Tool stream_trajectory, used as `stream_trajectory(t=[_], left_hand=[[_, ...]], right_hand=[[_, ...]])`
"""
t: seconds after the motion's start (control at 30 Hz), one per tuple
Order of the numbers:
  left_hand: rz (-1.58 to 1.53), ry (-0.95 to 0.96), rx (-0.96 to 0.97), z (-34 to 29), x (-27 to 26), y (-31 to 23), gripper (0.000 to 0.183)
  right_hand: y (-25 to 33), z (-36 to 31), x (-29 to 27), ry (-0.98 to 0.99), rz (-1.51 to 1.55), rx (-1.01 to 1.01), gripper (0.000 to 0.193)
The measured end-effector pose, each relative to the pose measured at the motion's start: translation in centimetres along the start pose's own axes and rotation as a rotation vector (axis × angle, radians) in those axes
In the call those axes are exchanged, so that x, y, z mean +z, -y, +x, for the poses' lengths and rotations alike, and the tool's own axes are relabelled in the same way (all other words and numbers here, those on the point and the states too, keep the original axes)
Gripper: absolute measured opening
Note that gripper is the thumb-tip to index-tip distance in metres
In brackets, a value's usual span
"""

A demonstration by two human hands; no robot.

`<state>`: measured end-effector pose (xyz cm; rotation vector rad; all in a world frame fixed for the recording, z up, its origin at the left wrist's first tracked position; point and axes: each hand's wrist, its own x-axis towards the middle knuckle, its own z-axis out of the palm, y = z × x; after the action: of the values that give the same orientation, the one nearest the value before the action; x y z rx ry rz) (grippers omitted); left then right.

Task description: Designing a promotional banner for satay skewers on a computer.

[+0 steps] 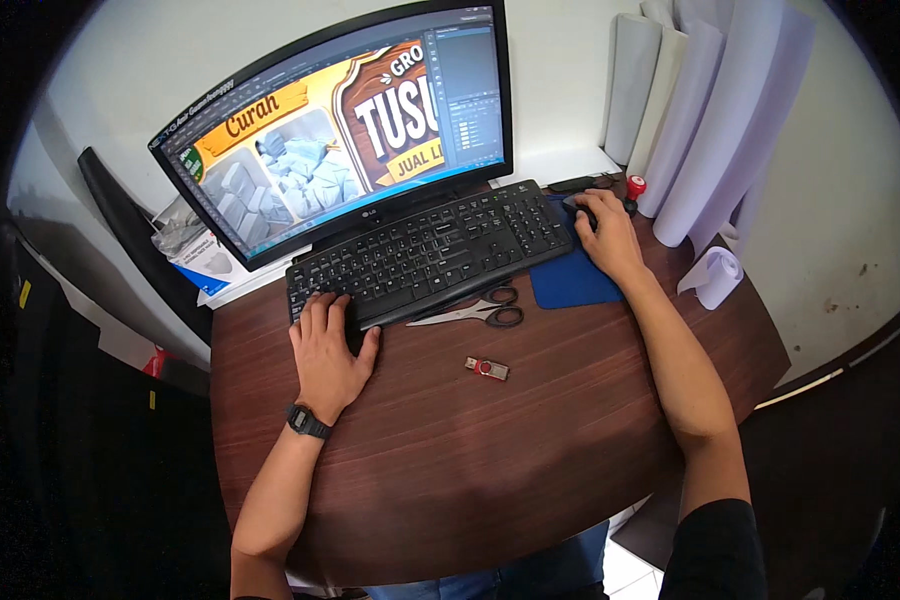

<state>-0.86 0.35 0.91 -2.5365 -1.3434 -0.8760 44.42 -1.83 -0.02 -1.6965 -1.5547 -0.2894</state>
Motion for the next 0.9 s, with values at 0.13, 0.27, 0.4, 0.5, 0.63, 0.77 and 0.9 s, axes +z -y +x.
stream_trajectory(t=[0.13,0.27,0.4,0.5,0.63,0.77,0.9], left_hand=[[0.017,0.007,-0.001,-0.1,-0.1,0.2,0.058],[0.009,0.016,-0.007,0.0,-0.1,0.0,0.059],[0.010,0.011,0.000,0.3,0.1,-0.3,0.059],[0.012,0.011,-0.006,0.2,0.0,0.1,0.059],[0.009,0.018,-0.036,-0.4,-0.6,0.9,0.060],[-0.044,0.021,-0.017,0.5,0.1,-0.3,0.060],[-0.052,-0.008,-0.035,-0.5,0.3,0.8,0.061]], right_hand=[[0.4,0.0,0.0,0.015,-0.005,0.016,0.028],[0.2,0.0,-0.1,0.026,-0.011,0.030,0.029],[-0.6,0.1,-0.3,0.026,-0.021,0.015,0.030],[-0.2,0.3,0.2,0.029,-0.015,-0.001,0.030],[0.0,0.5,1.2,0.047,-0.033,-0.083,0.030],[-1.2,0.1,-1.1,0.074,-0.032,-0.076,0.031],[-0.4,-0.1,0.1,0.101,-0.049,-0.058,0.031]])
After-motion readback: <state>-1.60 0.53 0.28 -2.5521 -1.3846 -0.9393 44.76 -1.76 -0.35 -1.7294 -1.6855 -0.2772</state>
